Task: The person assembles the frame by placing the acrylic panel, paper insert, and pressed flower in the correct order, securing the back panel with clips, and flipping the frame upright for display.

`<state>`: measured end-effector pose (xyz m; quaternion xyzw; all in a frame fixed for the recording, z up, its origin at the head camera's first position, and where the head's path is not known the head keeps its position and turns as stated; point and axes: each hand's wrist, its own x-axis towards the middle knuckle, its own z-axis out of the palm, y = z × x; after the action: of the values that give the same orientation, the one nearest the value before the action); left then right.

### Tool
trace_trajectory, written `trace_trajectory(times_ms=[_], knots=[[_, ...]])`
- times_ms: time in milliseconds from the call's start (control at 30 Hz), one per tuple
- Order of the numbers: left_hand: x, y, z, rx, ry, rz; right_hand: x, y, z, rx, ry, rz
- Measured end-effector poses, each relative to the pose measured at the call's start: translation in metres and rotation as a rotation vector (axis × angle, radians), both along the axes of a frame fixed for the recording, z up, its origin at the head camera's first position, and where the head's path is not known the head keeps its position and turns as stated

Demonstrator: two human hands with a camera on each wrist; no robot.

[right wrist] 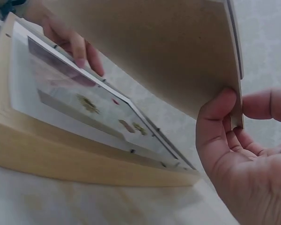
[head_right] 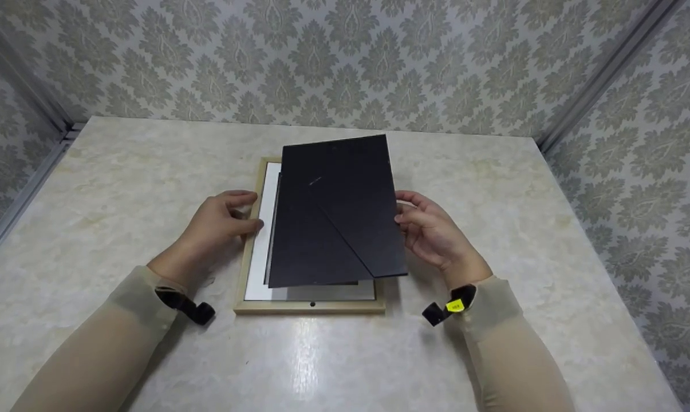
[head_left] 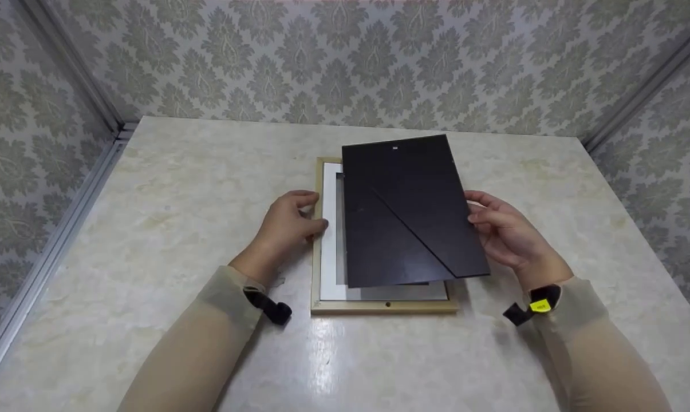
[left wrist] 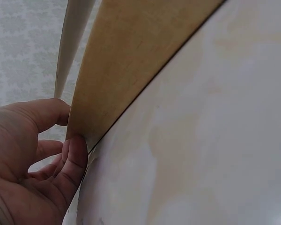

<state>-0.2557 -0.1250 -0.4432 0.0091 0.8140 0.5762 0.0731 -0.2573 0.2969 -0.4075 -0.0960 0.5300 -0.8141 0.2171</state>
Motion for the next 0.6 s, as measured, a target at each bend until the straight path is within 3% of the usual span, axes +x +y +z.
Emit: trace_trajectory(times_ms=[300, 600], knots=[[0.000, 0.000, 0.001, -0.060, 0.051, 0.018, 0.008, -0.026, -0.010, 0.041, -0.005, 0.069], [0.000, -0.001, -0.001, -0.098, 0.043, 0.013, 0.013, -0.036, -0.016, 0.174, -0.029, 0.033]])
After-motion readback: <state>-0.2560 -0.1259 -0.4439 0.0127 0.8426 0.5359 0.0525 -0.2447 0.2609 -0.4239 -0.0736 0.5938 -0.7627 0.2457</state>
